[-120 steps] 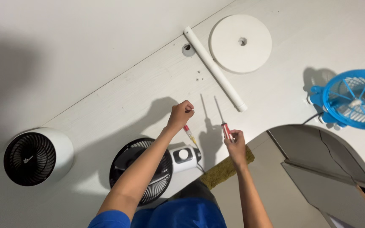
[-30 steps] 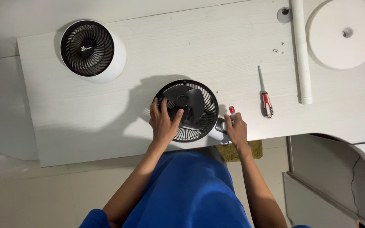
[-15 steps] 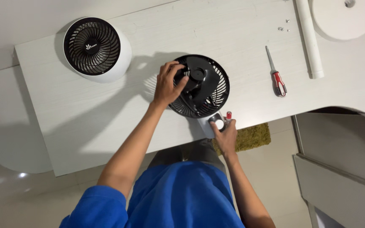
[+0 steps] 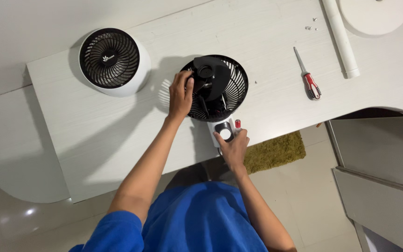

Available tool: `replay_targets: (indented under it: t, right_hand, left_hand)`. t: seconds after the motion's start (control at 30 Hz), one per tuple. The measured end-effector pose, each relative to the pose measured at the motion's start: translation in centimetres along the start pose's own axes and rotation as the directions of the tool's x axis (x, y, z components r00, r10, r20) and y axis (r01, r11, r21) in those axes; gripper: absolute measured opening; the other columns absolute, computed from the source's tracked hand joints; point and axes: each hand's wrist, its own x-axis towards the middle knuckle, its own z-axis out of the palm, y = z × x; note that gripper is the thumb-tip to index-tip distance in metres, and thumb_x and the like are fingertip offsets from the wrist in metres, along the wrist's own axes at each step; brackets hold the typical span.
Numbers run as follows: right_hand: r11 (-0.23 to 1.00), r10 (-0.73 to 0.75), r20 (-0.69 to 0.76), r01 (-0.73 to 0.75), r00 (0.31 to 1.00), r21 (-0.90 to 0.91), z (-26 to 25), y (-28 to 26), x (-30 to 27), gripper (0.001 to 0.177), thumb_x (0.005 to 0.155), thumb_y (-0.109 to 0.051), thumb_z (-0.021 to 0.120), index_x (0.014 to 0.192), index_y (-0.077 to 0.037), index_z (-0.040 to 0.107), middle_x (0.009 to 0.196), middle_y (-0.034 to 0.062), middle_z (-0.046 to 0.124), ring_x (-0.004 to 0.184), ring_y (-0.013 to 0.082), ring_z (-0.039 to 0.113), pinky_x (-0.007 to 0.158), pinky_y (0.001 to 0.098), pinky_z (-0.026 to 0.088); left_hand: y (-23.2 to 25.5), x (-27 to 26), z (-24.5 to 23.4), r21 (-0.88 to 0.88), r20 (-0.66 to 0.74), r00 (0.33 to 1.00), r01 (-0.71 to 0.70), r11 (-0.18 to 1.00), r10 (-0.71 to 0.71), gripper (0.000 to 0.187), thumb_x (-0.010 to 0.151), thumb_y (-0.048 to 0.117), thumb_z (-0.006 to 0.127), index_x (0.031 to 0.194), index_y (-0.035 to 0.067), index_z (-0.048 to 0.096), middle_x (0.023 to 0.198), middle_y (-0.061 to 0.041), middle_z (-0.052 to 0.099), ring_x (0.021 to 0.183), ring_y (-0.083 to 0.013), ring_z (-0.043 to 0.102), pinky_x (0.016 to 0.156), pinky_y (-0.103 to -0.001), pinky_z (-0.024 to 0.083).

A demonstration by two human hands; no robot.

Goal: The person removes the front grille of a small electric fan, then uses a screwdriver to loosen and remove screws from the fan blade hub. Screws are placed on the table. The person continues to unscrew additional fasteners from the fan assembly.

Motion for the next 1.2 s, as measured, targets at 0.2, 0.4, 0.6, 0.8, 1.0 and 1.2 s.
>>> replay_targets:
  t: [0.2,0.4,0.6,0.8,1.0,1.2]
  right_hand:
    - [0.998,0.01,0.019,-0.009,1.0,-0.062,-0.6,-1.1,0.0,0.075,0.073,-0.049,0.089,0.099,0.005,0.045,0.089,0.0265,0.061,0.088,0.0426,0.057,0.074,0.0555,0.048]
    - [0.996,0.09,0.009,-0.089,0.996,-0.02,-2.2,0.0,0.4,0.067,0.081,-0.049,0.081,0.101,0.005,0.047,0.09,0.0326,0.065,0.083,0.049,0.064,0.073,0.0554,0.05]
    - [0.985,0.025,0.001,-0.025,1.0,0.173,-3.7,4.6,3.8,0.035,0.111,-0.033,0.051,0.109,0.002,0.05,0.091,0.0229,0.068,0.082,0.0433,0.066,0.071,0.0473,0.049]
    - [0.978,-0.101,0.142,0.072,0.985,0.197,-6.9,8.6,10.5,0.023,0.094,-0.017,0.058,0.109,0.0,0.053,0.082,0.0181,0.067,0.071,0.0265,0.066,0.062,0.0383,0.052]
    - [0.999,0.041,0.174,-0.042,0.984,0.004,-7.3,10.3,18.6,0.03,0.097,-0.019,0.07,0.084,0.006,0.058,0.077,0.0202,0.066,0.069,0.0309,0.061,0.062,0.0387,0.049]
    - [0.996,-0.005,0.124,0.016,0.992,-0.086,-6.0,9.6,24.4,0.023,0.084,-0.025,0.08,0.094,-0.004,0.074,0.08,0.0156,0.073,0.071,0.0322,0.07,0.066,0.0422,0.053]
  left_hand:
    - [1.4,-1.9,0.1,0.088,-0.025,0.994,0.104,0.991,-0.102,0.041,0.11,0.039,0.045,0.126,0.006,0.064,0.135,-0.015,0.062,0.13,-0.0351,0.056,0.11,-0.05,0.043]
    - [5.5,-4.5,2.5,0.42,-0.037,0.995,-0.073,0.904,0.098,0.04,0.102,0.039,0.052,0.125,0.007,0.061,0.142,-0.016,0.048,0.141,-0.0371,0.037,0.119,-0.058,0.024]
    - [10.5,-7.0,7.0,0.255,0.183,0.952,-0.286,0.924,0.244,0.03,0.096,0.021,0.063,0.122,0.005,0.063,0.135,-0.013,0.055,0.135,-0.0316,0.048,0.116,-0.05,0.039]
    - [13.8,-6.5,12.6,0.004,0.432,0.878,-0.231,0.973,0.207,0.032,0.097,0.008,0.063,0.126,-0.005,0.058,0.13,-0.02,0.055,0.126,-0.0338,0.06,0.106,-0.039,0.054]
    - [12.8,-5.3,19.3,-0.005,0.426,0.903,0.065,0.998,-0.057,0.051,0.098,-0.001,0.056,0.146,-0.011,0.04,0.148,-0.03,0.045,0.141,-0.0425,0.045,0.116,-0.046,0.045]
    - [8.4,-5.3,24.5,0.306,0.399,0.853,0.223,0.925,-0.338,0.075,0.081,-0.015,0.056,0.151,-0.013,0.028,0.156,-0.034,0.031,0.147,-0.0432,0.029,0.122,-0.049,0.026]
